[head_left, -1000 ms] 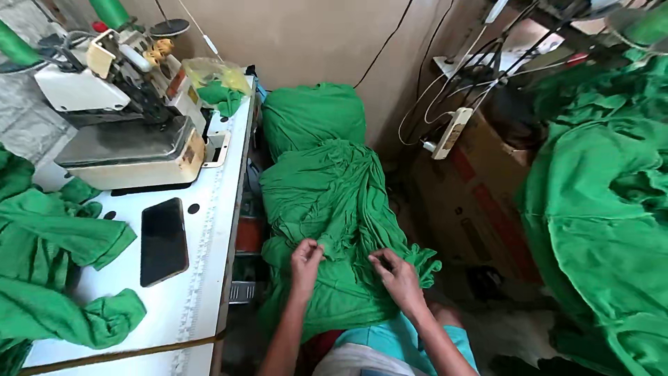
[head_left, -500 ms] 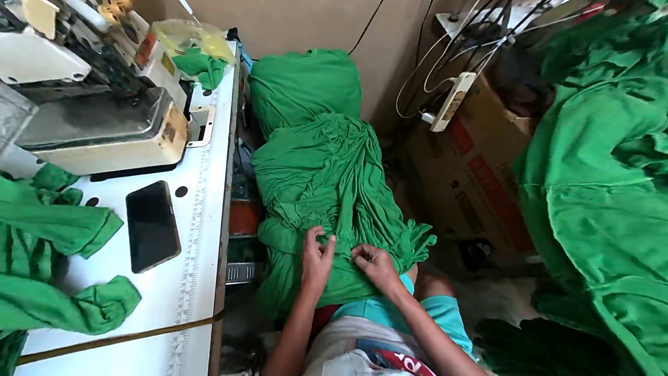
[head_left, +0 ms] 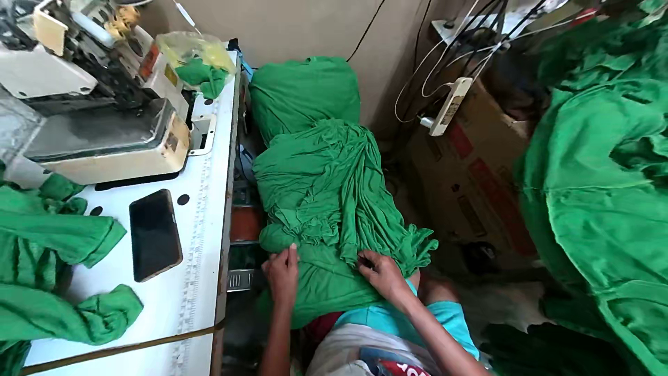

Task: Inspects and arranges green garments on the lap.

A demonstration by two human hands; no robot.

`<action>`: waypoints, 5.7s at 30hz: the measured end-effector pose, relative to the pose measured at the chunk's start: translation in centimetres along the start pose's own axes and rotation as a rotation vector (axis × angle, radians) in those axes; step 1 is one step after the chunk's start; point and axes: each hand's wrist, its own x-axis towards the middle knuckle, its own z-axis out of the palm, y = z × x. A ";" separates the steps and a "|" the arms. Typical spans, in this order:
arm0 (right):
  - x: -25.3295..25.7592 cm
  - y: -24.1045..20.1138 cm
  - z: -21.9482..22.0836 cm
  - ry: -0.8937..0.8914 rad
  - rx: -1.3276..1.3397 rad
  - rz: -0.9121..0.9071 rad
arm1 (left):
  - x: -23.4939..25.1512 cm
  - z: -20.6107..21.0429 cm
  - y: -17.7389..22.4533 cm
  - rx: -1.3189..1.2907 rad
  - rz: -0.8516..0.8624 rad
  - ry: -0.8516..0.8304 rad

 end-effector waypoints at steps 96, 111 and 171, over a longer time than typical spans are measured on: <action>1.1 -0.3 0.5 0.034 -0.120 0.069 | -3.9 7.7 3.0 -0.233 0.327 -0.242; 0.2 2.0 2.2 0.307 0.216 -0.046 | 0.4 6.4 4.1 -0.580 -0.021 -0.509; 4.6 4.5 -2.4 0.387 0.106 0.112 | 6.2 6.8 7.4 -0.229 0.018 -0.807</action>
